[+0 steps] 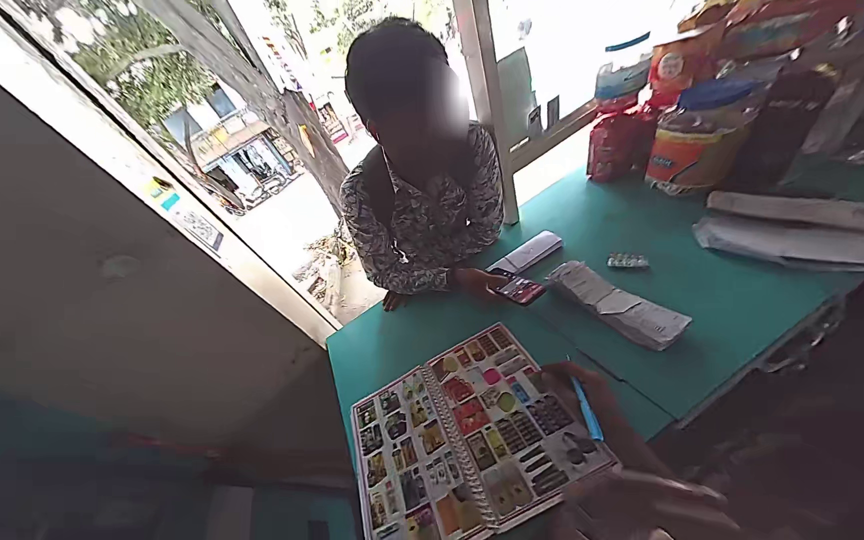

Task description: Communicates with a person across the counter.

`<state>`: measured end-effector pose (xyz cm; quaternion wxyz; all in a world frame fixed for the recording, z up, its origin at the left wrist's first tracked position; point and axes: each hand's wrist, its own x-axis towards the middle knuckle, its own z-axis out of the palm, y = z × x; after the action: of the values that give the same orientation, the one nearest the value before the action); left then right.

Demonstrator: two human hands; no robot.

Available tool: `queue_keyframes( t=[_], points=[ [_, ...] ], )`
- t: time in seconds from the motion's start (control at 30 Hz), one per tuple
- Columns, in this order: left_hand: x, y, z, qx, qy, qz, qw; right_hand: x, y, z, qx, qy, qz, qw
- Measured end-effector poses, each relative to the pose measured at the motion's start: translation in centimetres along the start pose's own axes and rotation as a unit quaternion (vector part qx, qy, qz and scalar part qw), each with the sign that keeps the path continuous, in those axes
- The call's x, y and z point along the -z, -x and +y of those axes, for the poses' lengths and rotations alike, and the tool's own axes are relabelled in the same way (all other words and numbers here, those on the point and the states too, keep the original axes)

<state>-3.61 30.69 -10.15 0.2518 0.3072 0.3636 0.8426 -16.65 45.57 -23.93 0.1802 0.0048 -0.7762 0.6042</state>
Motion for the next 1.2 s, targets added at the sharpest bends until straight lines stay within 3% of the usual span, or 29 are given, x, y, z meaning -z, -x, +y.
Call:
queue_keyframes(
  t=[0.07,0.13,0.2,0.27,0.33,0.4,0.47,0.5,0.57,0.63,0.7,0.73,0.8,0.93,1.1,1.2],
  points=[
    [1.5,-1.0,3.5,-0.166,-0.236,0.061,0.955,0.1,0.5,1.5,0.016,-0.004,-0.010,1.000],
    [3.9,-2.1,6.0,-0.255,-0.503,0.116,0.818,0.5,0.5,1.8,0.016,0.002,-0.015,1.000],
    [7.6,-3.2,6.3,-0.249,-0.706,0.169,0.641,0.4,0.1,1.7,0.016,0.003,-0.015,1.000],
    [11.1,-3.6,4.3,-0.206,-0.808,0.197,0.517,0.2,0.1,1.6,0.010,0.000,-0.016,1.000],
    [13.4,-3.3,1.5,-0.197,-0.858,0.174,0.442,0.7,0.3,1.4,0.001,0.003,-0.015,1.000],
    [15.6,-3.1,-0.2,-0.184,-0.890,0.124,0.398,0.6,0.1,1.4,0.015,0.018,-0.009,1.000],
    [18.2,-3.3,0.2,-0.094,-0.907,0.129,0.390,0.1,0.1,1.7,0.034,0.028,-0.008,0.999],
    [19.5,-3.8,1.2,-0.028,-0.903,0.181,0.388,-0.1,-0.2,1.8,0.040,0.027,-0.005,0.999],
    [20.4,-4.5,3.9,0.074,-0.876,0.325,0.348,0.2,0.4,1.9,0.029,0.018,-0.002,0.999],
    [18.4,-5.7,8.3,0.048,-0.850,0.427,0.306,0.3,0.1,1.9,0.030,0.012,0.006,0.999],
    [15.3,-5.8,11.2,-0.041,-0.853,0.449,0.265,0.1,0.2,1.7,0.025,0.012,0.002,1.000],
    [13.9,-5.8,11.5,-0.074,-0.855,0.442,0.261,0.1,0.3,1.5,0.019,0.015,0.000,1.000],
    [12.3,-5.8,10.7,-0.098,-0.864,0.416,0.266,0.1,0.1,1.3,0.016,0.016,-0.002,1.000],
    [12.9,-6.1,6.8,-0.093,-0.872,0.367,0.311,0.3,0.1,1.2,0.013,0.006,0.004,1.000],
    [12.8,-5.9,5.3,-0.078,-0.874,0.339,0.339,0.2,0.1,1.5,0.014,0.012,-0.004,1.000],
    [11.6,-5.0,3.6,-0.103,-0.869,0.298,0.382,0.3,0.1,1.3,0.014,0.012,-0.008,1.000]
  ],
)
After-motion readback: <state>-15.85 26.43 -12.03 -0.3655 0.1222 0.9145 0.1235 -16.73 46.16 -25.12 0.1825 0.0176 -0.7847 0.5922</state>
